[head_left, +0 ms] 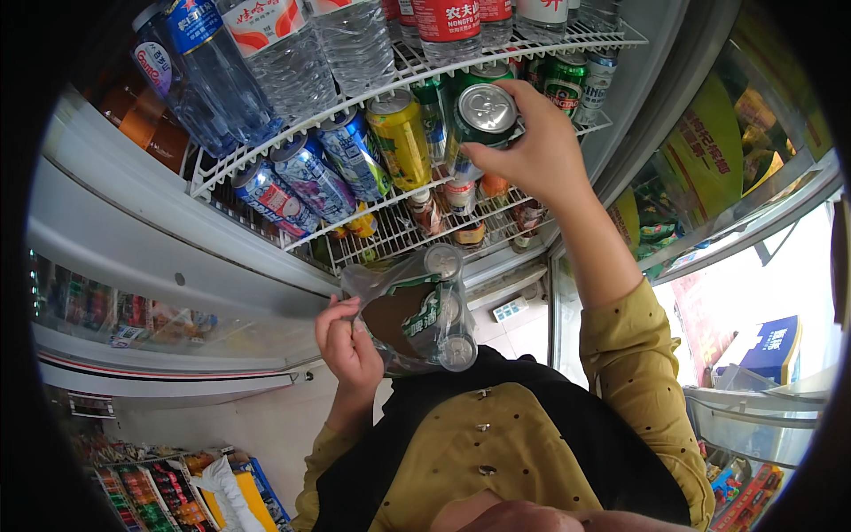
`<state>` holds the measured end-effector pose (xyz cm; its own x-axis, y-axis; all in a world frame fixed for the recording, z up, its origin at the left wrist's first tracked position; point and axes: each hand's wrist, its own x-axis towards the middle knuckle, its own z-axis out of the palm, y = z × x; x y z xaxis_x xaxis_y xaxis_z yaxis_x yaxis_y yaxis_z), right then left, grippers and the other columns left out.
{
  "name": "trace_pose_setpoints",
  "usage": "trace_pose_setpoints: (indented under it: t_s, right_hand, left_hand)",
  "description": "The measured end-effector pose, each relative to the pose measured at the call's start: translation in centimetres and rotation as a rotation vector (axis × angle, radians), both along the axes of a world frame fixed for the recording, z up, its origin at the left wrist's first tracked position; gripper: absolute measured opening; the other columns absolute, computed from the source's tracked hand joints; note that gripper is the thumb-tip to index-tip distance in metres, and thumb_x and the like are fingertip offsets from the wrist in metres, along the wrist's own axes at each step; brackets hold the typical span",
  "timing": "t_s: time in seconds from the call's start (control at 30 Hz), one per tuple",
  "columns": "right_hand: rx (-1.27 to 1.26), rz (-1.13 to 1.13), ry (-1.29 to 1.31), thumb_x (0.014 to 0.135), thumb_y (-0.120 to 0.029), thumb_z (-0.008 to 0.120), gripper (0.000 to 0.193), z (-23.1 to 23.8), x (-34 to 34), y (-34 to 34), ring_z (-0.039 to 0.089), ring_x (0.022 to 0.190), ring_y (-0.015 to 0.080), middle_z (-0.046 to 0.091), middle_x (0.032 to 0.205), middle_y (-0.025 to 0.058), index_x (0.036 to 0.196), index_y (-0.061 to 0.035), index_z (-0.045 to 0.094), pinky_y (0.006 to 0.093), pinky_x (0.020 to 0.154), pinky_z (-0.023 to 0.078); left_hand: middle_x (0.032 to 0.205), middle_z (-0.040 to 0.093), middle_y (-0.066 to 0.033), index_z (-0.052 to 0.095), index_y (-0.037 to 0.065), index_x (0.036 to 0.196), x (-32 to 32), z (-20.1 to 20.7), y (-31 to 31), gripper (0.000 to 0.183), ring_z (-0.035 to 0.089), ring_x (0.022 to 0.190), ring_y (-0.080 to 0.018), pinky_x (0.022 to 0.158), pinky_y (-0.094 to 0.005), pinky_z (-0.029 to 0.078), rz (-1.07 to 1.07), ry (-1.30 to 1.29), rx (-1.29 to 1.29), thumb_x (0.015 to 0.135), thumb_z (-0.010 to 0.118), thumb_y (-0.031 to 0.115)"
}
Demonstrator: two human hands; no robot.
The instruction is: The person picks up a six-pack of canned beverages from a stack of boxes, walks through the store, and places the cans one by one into a glass-door refrigerator. The person then opens another refrigerator and rearranges bottled water on the top shelf.
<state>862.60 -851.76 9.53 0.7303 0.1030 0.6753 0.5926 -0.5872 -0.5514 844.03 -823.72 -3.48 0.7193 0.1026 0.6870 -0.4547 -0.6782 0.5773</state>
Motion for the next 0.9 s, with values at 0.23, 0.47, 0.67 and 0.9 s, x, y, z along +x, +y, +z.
trace_pose_setpoints:
  t_s: [0.23, 0.47, 0.67, 0.9]
  right_hand:
    - [0.042, -0.139, -0.252, 0.068, -0.032, 0.094, 0.075, -3.2, 3.7, 3.2, 0.062, 0.103, 0.0296, 0.061, 0.11, 0.0146, 0.127, 0.0022, 0.061, 0.0387, 0.085, 0.055]
    - [0.059, -0.146, -0.032, 0.074, -0.019, 0.091, 0.087, -6.9, 2.3, 2.9, 0.062, 0.094, 0.023, 0.06, 0.098, 0.0118, 0.146, -0.0024, 0.046, 0.0345, 0.069, 0.054]
    - [0.096, -0.1, 0.16, 0.077, -0.014, 0.087, 0.081, -10.5, 1.7, 3.3, 0.061, 0.065, 0.0217, 0.059, 0.073, 0.0052, 0.145, -0.0058, 0.043, 0.0339, 0.059, 0.05]
    - [0.1, -0.129, 0.22, 0.077, -0.012, 0.085, 0.079, -10.5, 2.8, 4.7, 0.067, 0.073, 0.033, 0.065, 0.082, 0.0119, 0.142, -0.0024, 0.041, 0.042, 0.063, 0.053]
  left_hand:
    - [0.108, 0.059, -0.0165, 0.05, -0.002, 0.083, 0.1, 0.1, 0.2, 0.005, 0.066, 0.104, -0.0343, 0.111, -0.0571, 0.041, 0.006, 0.021, 0.027, 0.085, 0.05, -0.006]
    - [0.108, 0.059, -0.0164, 0.053, -0.004, 0.086, 0.1, -0.1, 0.5, 0.004, 0.065, 0.105, -0.034, 0.111, -0.0569, 0.041, 0.005, 0.023, 0.022, 0.085, 0.051, -0.006]
    - [0.108, 0.059, -0.0162, 0.053, -0.004, 0.087, 0.2, 0.0, 0.5, 0.005, 0.065, 0.104, -0.034, 0.111, -0.0572, 0.041, -0.01, 0.02, 0.028, 0.085, 0.05, -0.007]
    - [0.107, 0.058, -0.0161, 0.052, -0.004, 0.085, 0.2, 0.3, 0.1, 0.003, 0.065, 0.104, -0.0343, 0.111, -0.0574, 0.041, -0.02, 0.031, 0.058, 0.086, 0.051, -0.006]
